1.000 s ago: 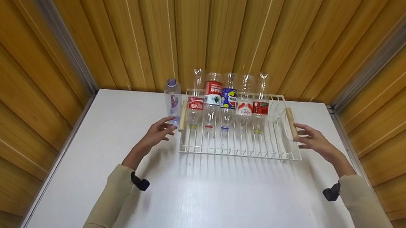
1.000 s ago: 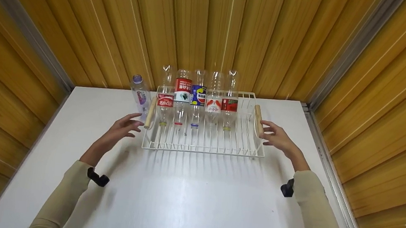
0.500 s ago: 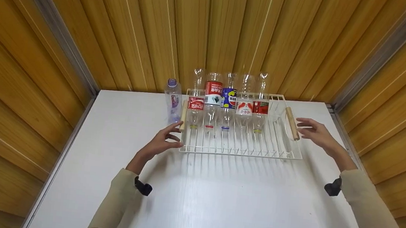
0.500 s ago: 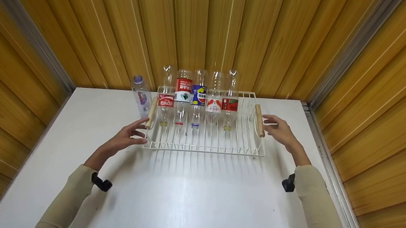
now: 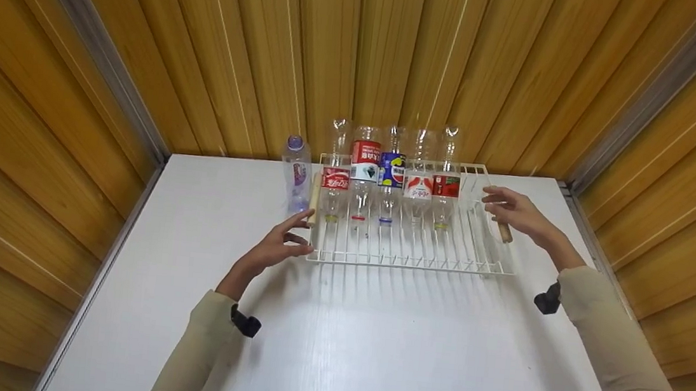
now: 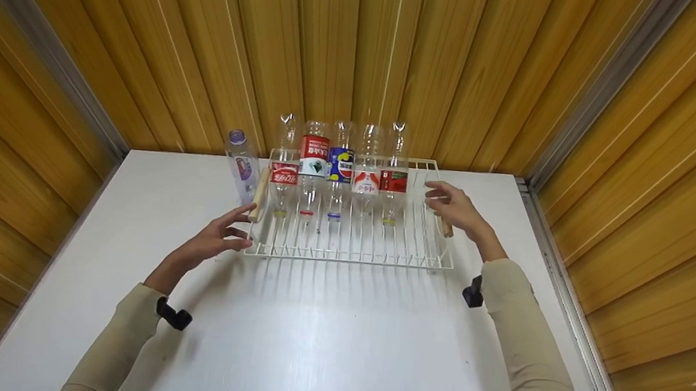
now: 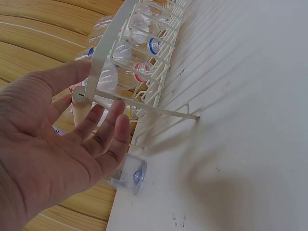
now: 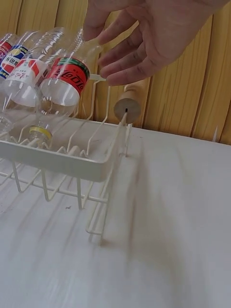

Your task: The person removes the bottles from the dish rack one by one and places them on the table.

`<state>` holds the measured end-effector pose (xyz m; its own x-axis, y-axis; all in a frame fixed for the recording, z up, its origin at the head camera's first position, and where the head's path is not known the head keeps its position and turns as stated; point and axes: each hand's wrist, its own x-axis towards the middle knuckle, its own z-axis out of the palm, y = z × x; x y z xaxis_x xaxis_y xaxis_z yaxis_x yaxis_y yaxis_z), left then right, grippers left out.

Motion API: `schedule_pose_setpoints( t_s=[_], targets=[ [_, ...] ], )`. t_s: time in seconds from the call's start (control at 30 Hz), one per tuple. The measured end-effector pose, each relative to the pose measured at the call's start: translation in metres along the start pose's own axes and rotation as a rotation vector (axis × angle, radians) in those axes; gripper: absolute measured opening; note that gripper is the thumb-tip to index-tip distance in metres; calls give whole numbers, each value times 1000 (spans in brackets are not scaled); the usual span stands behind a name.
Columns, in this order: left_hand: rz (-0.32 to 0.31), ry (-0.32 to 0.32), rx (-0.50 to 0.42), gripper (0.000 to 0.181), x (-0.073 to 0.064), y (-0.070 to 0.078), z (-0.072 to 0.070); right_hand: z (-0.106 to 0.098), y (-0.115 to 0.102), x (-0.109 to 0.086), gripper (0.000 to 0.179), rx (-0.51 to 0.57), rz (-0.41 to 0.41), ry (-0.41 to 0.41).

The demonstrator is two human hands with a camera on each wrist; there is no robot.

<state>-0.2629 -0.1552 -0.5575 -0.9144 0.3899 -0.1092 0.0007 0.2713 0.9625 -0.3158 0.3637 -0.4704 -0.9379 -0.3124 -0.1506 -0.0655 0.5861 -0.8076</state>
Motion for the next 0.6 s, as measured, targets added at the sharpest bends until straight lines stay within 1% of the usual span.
schedule_pose_setpoints(
  t_s=[0.17,0.33,0.43,0.6],
  targets=[
    [-12,-7,1,83,-2,-6,0,13,-3,19,58,16,18,-37],
    [1,-23,3,82,-3,-8,0,20,-5,30,61,48,45,-68],
    [21,-30,-6,82,-2,-8,0,22,-7,36,67,79,81,-118],
    [17,-22,-18,82,1,-8,0,28,-11,50,79,122,174,-225]
  ],
)
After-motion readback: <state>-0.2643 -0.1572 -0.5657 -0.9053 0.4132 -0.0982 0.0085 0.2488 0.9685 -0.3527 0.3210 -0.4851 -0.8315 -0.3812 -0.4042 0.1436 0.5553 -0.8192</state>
